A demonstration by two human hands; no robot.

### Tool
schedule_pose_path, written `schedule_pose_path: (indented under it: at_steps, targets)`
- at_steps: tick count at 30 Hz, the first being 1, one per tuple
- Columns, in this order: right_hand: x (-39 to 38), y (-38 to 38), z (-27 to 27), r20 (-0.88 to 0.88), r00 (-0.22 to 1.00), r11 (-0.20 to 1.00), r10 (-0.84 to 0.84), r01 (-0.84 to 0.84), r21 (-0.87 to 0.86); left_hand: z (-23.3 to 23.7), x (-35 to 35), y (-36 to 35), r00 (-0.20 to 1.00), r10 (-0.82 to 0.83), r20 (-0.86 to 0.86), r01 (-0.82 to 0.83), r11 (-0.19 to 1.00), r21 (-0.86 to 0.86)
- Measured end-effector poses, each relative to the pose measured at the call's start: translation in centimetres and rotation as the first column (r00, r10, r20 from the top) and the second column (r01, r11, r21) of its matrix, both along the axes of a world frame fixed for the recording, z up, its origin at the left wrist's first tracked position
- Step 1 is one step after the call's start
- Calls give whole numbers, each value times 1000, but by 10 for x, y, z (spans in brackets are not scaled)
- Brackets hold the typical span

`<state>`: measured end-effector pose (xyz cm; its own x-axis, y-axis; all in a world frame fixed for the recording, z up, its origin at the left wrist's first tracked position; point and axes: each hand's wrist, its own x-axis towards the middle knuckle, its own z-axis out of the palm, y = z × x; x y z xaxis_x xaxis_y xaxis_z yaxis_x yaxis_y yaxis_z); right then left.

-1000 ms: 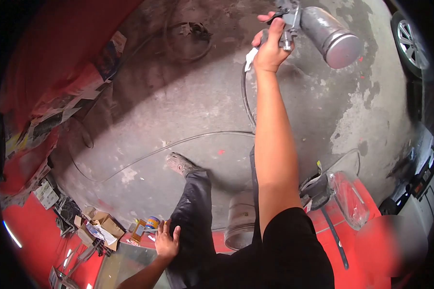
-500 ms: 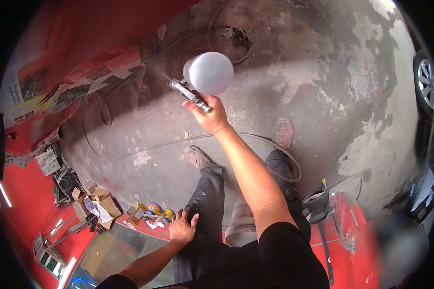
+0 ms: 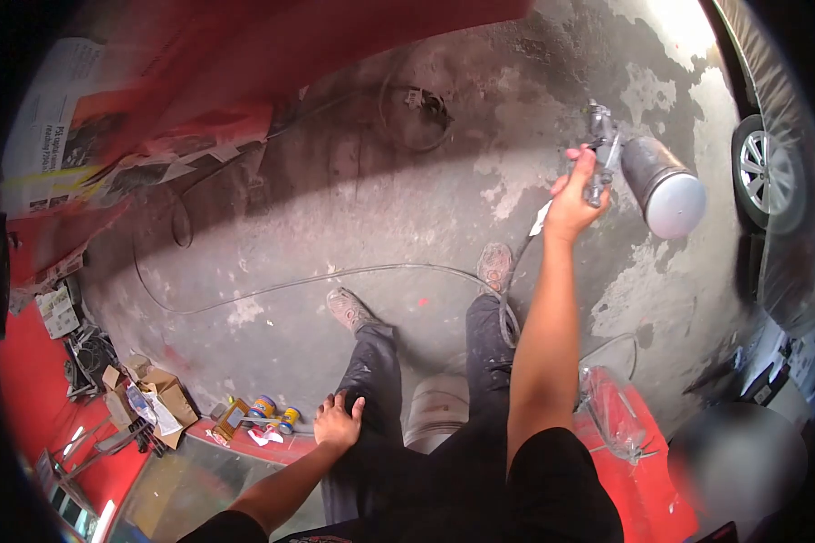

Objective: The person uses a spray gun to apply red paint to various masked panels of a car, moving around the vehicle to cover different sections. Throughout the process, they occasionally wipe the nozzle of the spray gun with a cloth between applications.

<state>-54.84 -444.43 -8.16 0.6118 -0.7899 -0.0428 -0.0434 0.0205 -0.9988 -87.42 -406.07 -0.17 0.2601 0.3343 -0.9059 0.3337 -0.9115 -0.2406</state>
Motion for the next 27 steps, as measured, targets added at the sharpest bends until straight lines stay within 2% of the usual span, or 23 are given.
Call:
schedule_pose_path:
  at_steps: [1,5,6,9,12,13,15,17,18,19,21,22,23,25,26,27]
  targets:
    - [-2,8,1,16,1000,999,3,-4,39,1,1,0,1000,9,-5,-9,1000,-1]
    - [-36,80,-19,-61,949,939,309,-294,177,1,2,-1,999,34,-5,-34,999,4]
    - [-43,105,-27,-87,925,921,370,-353,164,1,2,-1,999,36,-8,-36,999,4]
    - [-60,169,-10,-117,785,781,608,-566,264,0,4,-2,999,48,-15,-48,999,2]
    - [-53,183,12,-80,649,638,756,-705,310,2,4,-3,998,62,-17,-62,998,-1]
    - [-54,177,9,-80,657,639,750,-688,345,2,5,-3,998,63,-13,-63,998,-1]
    - [-49,155,13,-70,761,738,645,-598,313,4,7,-4,997,75,-1,-75,997,-2]
    - [-44,110,9,-40,851,842,524,-510,175,8,10,-4,994,107,18,-107,994,0]
    - [-40,81,23,-107,869,866,482,-456,204,9,10,-4,992,121,42,-120,993,-17]
    - [-38,52,24,-160,889,903,429,-422,77,9,7,-3,987,142,69,-140,990,-25]
    - [-27,7,36,-195,951,967,238,-250,-39,13,5,2,972,198,130,-194,980,-42]
    - [-19,-5,44,-190,973,980,129,-155,-127,16,1,5,961,228,158,-222,973,-55]
    - [-14,-24,55,-355,932,983,77,-131,-131,12,-10,9,944,251,214,-239,968,-79]
    - [3,-18,81,-321,946,973,-42,-33,-227,30,-14,12,933,209,291,-175,975,-140]
    - [7,-17,82,-283,958,973,-38,-29,-230,37,-14,12,927,181,329,-129,976,-173]
    - [9,-11,88,-231,973,987,7,-44,-154,40,-21,10,895,190,403,-121,974,-190]
